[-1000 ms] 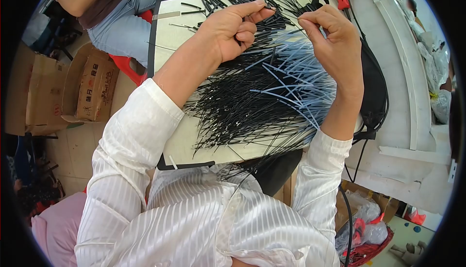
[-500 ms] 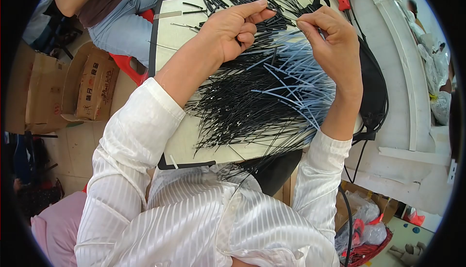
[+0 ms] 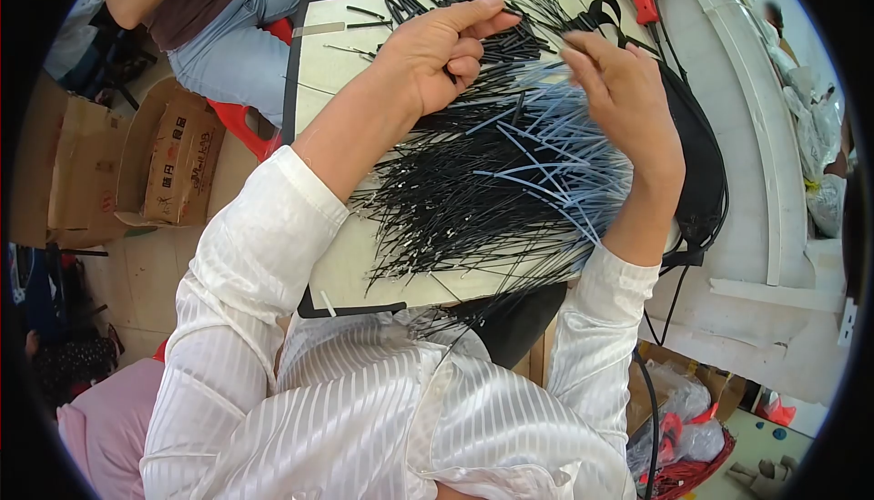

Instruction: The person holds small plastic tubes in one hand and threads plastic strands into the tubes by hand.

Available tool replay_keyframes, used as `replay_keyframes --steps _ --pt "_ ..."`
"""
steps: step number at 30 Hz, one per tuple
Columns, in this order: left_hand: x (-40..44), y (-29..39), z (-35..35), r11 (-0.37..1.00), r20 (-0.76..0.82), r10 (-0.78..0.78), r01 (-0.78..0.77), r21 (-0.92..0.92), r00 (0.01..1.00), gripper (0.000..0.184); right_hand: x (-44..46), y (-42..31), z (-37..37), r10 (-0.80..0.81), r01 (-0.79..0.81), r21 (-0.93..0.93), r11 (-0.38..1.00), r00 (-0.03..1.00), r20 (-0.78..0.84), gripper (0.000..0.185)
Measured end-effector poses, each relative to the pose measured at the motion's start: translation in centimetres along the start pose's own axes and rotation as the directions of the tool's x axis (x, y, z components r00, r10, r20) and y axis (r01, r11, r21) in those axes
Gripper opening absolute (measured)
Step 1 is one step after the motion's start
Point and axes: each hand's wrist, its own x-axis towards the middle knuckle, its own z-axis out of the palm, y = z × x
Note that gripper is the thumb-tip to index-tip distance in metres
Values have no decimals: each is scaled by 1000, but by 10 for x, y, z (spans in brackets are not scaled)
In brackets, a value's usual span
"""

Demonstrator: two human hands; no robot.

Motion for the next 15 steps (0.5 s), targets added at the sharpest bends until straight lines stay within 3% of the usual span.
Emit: replay_keyframes --steps 2,7,15 --pt "0 0 1 999 4 -13 13 -49 1000 17 -4 4 -7 185 -179 -46 983 961 204 28" --pt "-7 -9 8 997 18 -76 76 6 997 18 3 -32 -10 92 -91 -48 995 996 4 35" --pt "0 1 1 993 85 -43 52 -103 995 15 2 -4 -9 201 -206 29 978 972 122 38"
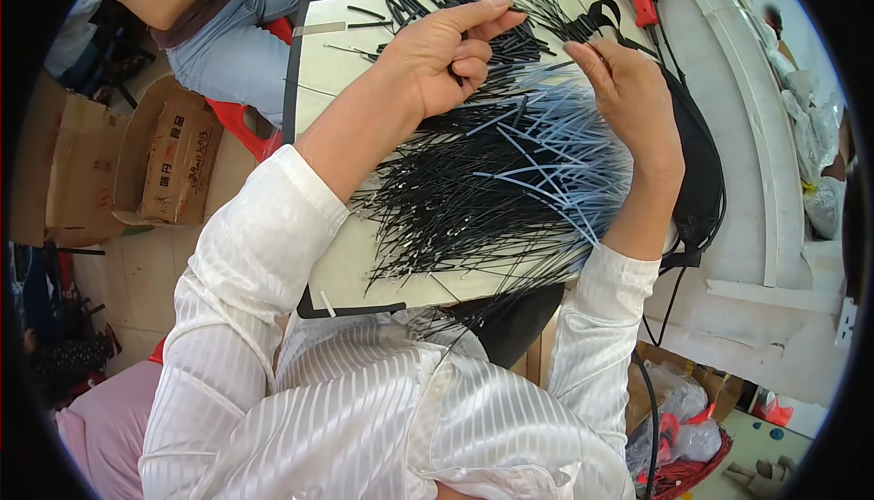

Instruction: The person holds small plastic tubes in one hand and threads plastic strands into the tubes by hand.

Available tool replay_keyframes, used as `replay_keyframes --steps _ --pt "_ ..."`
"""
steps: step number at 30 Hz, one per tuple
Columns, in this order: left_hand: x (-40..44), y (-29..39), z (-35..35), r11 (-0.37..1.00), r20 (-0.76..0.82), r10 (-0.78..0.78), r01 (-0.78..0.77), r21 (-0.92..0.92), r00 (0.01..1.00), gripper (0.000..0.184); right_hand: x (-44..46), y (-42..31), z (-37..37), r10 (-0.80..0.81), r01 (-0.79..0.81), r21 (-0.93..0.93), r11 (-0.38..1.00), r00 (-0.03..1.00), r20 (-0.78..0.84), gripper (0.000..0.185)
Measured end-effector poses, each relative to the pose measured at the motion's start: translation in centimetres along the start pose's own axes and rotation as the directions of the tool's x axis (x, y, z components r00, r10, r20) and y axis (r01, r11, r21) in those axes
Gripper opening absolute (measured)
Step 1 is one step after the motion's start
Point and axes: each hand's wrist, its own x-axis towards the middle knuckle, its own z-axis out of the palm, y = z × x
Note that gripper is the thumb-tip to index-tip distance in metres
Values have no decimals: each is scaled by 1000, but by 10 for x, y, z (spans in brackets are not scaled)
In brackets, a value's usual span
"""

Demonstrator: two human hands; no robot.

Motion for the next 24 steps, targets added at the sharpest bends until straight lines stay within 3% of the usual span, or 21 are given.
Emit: replay_keyframes --steps 3,7,12,14,17,18,22,24 --pt "-1 -2 1 1000 24 -17 17 1 1000 12 -3 -3 4 77 -78 74 994 997 13 38" --pt "-8 -11 7 963 60 -6 -11 268 998 13 -1 -35 20 -44 63 155 986 991 -126 35" --pt "-8 -1 10 975 -10 -33 35 220 999 24 16 0 17 -42 129 366 922 971 -237 33" --pt "-7 1 7 983 7 -43 41 181 999 24 17 22 12 116 -15 379 925 962 -245 26" --pt "-4 4 1 995 54 -72 69 67 996 24 18 55 16 235 -100 385 918 917 -322 19" --pt "-3 4 0 995 54 -74 70 67 996 24 16 58 16 236 -102 384 918 917 -322 19" --pt "0 4 -4 997 19 -72 72 9 997 22 12 65 20 0 -16 -61 998 970 -243 15" --pt "2 5 -5 997 17 -77 77 8 997 19 9 51 25 -4 5 286 958 1000 -4 18"
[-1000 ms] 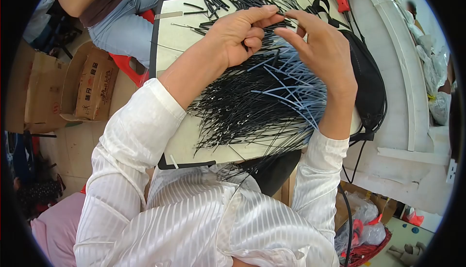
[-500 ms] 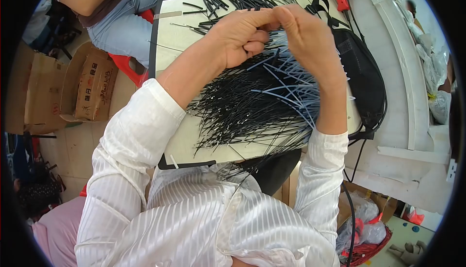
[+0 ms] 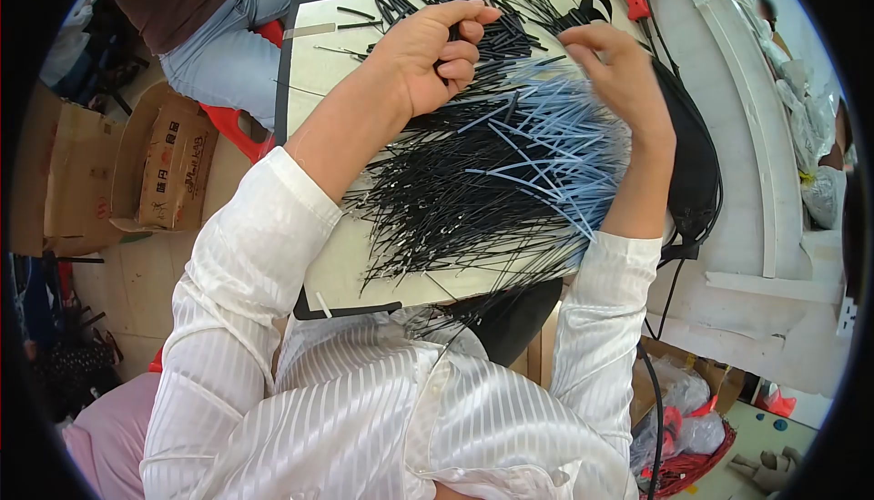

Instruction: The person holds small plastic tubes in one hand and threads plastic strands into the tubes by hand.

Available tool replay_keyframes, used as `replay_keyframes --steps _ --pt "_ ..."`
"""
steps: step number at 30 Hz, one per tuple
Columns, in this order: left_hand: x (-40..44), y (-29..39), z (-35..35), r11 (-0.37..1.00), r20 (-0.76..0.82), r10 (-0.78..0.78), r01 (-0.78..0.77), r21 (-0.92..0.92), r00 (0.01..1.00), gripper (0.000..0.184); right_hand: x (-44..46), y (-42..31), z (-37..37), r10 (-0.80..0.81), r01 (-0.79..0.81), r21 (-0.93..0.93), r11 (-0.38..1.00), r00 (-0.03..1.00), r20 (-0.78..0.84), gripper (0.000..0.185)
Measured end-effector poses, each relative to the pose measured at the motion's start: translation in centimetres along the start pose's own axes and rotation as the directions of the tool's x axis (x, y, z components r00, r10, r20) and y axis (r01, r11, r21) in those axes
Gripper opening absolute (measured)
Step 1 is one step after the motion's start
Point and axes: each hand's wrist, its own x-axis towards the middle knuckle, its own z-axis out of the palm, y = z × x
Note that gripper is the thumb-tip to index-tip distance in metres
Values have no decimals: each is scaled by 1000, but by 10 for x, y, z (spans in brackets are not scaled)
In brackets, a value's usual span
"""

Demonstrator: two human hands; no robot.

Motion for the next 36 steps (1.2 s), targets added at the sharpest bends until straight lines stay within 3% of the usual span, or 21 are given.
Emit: replay_keyframes --steps 1,3,19,24,28,29,33,34,36 --pt "0 0 -1 1000 -3 -6 6 -2 1000 17 0 -8 7 2 -2 2 1000 1000 -1 18" --pt "1 0 -2 1000 -8 -19 19 -9 1000 12 0 -21 18 -55 89 -279 956 990 126 17" --pt "-1 -1 2 999 -30 -27 26 -18 999 18 6 -28 18 103 -21 -259 966 946 308 7" --pt "-2 3 0 998 3 -21 21 -52 1000 18 -1 -22 5 -95 129 -241 962 984 149 8" --pt "-6 9 3 999 295 16 -5 -38 955 20 -1 -25 -21 20 -36 116 993 990 138 8" --pt "-6 9 5 999 297 15 -4 -36 955 20 -2 -24 -25 21 -37 115 993 991 136 8" --pt "-15 6 10 981 585 -150 45 189 797 26 -5 -20 -39 109 -80 510 856 994 -27 9" --pt "-19 5 12 981 586 -150 46 189 796 26 -5 -19 -39 110 -80 509 857 994 -28 9" --pt "-27 2 18 927 577 -264 39 372 773 28 -4 -20 -39 219 -50 650 758 959 -182 11"
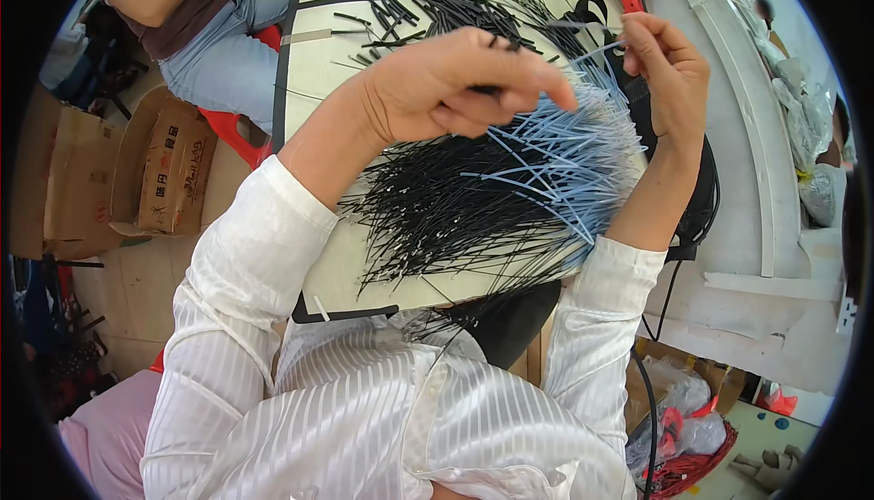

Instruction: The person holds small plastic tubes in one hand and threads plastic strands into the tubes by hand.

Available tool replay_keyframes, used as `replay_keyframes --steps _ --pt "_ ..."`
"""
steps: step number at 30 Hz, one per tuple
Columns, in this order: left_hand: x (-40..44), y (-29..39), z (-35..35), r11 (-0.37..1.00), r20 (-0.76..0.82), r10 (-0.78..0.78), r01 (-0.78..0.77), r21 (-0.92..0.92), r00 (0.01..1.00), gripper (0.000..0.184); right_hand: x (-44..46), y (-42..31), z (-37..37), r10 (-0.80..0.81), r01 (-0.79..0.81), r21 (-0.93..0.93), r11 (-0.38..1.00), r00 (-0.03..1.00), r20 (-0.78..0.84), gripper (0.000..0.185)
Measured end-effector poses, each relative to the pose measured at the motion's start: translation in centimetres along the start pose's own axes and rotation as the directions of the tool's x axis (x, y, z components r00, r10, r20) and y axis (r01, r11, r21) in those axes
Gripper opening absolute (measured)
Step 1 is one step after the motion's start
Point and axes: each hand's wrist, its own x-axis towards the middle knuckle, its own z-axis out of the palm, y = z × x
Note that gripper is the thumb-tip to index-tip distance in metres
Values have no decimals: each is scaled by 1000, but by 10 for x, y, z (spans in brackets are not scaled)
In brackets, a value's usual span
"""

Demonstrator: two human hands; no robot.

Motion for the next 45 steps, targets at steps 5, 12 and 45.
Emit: replay_keyframes --steps 5,12,45 --pt "4 -5 7 982 -101 -114 127 137 988 32 5 -1 0 22 57 277 959 962 -272 16" --pt "10 -14 4 968 -273 117 -171 -182 955 30 3 -1 -8 126 -46 330 943 966 -224 17" --pt "12 -11 -30 902 -537 96 -302 -309 838 23 -10 0 60 -186 209 -373 904 978 97 12"
